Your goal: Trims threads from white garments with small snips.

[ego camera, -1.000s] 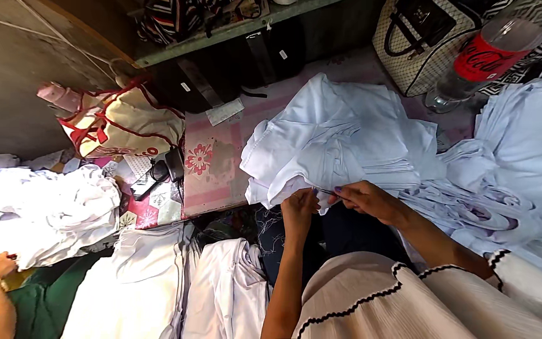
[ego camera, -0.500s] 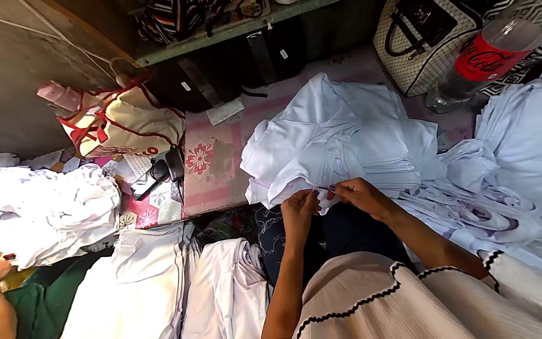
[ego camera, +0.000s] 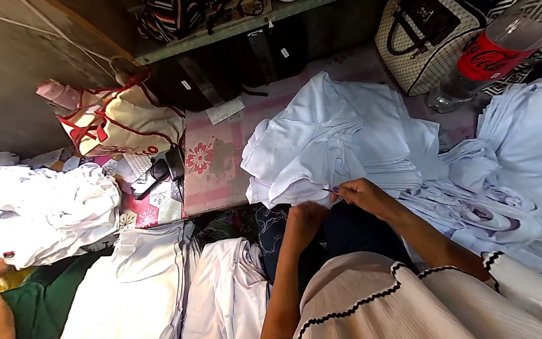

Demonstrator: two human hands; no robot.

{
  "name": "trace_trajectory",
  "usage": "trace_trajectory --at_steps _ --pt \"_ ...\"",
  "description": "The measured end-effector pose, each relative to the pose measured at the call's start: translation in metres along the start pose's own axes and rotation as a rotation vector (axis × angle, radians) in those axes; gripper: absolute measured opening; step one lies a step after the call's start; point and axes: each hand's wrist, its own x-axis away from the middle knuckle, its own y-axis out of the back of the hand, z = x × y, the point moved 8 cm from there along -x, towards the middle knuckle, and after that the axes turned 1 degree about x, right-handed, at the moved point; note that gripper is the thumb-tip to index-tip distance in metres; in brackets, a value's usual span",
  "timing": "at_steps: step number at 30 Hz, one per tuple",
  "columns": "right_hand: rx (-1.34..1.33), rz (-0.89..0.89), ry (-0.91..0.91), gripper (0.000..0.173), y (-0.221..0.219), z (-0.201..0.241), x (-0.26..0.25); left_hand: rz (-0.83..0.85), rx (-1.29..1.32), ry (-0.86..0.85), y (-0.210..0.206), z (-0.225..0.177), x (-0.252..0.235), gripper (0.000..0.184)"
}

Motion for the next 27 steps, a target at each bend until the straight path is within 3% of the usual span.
trace_trajectory --at_steps 2,4,6,7,11,13,15,19,22,25,27 --pt "0.088 -0.011 0.034 0.035 0.009 0.007 0.011 0.106 -0.203 0.095 0.003 -0.002 0.008 0.025" --pt "0.130 -0.057 0.089 0.037 0.015 0.018 0.018 -0.046 -0.239 0.067 0.016 -0.016 0.004 0.030" --pt "0.124 -0.114 0.138 0.039 0.014 0.029 0.018 -0.234 -0.146 -0.039 0.019 -0.024 -0.015 0.035" --pt "0.112 -0.137 0.161 0.039 0.012 0.033 0.016 -0.291 -0.063 -0.069 0.014 -0.021 -0.028 0.029" --pt "0.044 -0.201 0.266 0.030 0.014 0.044 0.017 -0.291 0.101 -0.161 -0.003 -0.013 -0.044 0.017" --pt "0.099 -0.280 0.240 0.029 0.020 0.040 0.021 -0.336 -0.044 -0.347 -0.003 -0.028 -0.026 0.016" --pt "0.314 -0.373 0.217 0.036 0.017 0.038 0.017 -0.344 -0.209 -0.434 -0.012 -0.032 -0.016 0.026" --pt "0.658 -0.617 0.351 0.017 -0.005 0.044 -0.009 -0.445 -0.542 -0.325 -0.027 -0.015 -0.008 0.046" --pt "0.608 -0.594 0.348 0.018 0.010 0.058 -0.024 -0.504 -0.694 -0.158 0.018 -0.008 0.013 0.032" --pt "0.351 -0.351 0.348 0.023 0.019 0.099 -0.043 -0.507 -0.638 -0.241 0.081 -0.026 0.030 0.016" --pt "0.218 -0.318 0.422 0.027 0.017 0.140 -0.066 -0.729 -0.620 -0.299 0.133 -0.045 0.038 0.016"
